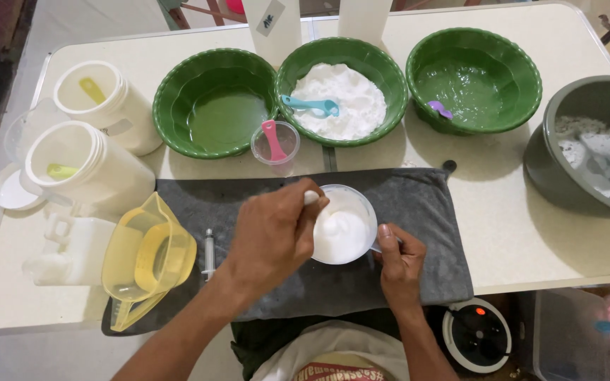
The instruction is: Mixing white liquid in a small cup using a spoon and adding more liquid from a pitcher.
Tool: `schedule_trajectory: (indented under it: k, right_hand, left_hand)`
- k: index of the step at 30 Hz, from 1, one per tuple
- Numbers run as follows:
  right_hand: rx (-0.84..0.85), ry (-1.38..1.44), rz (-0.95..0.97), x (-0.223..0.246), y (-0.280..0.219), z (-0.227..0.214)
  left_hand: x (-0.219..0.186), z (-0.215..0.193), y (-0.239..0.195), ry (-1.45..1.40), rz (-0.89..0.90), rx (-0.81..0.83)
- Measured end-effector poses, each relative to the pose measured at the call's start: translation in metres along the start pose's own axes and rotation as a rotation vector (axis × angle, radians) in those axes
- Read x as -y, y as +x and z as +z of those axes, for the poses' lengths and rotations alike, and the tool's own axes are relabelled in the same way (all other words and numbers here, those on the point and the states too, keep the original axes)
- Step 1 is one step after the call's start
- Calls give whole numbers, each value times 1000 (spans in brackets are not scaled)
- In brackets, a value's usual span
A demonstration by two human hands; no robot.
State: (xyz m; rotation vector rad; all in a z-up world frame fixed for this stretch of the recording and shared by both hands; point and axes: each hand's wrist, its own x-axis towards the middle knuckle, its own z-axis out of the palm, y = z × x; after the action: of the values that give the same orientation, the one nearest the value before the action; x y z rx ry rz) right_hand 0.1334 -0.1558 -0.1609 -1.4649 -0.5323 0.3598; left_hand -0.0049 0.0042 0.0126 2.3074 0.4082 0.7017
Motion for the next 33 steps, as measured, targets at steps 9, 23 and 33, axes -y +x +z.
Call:
schedule_trajectory:
  k: [9, 23, 33]
  right_hand:
    - [5, 24, 9, 7, -1, 2]
    - [50, 42, -11, 45, -4, 10]
    - [-1, 119, 146, 12, -4, 0]
  left_hand:
    - [-13, 3, 3, -190, -24, -164]
    - [-24, 6, -36, -55, 54, -211]
    - [-21, -19, -67, -415, -337, 162]
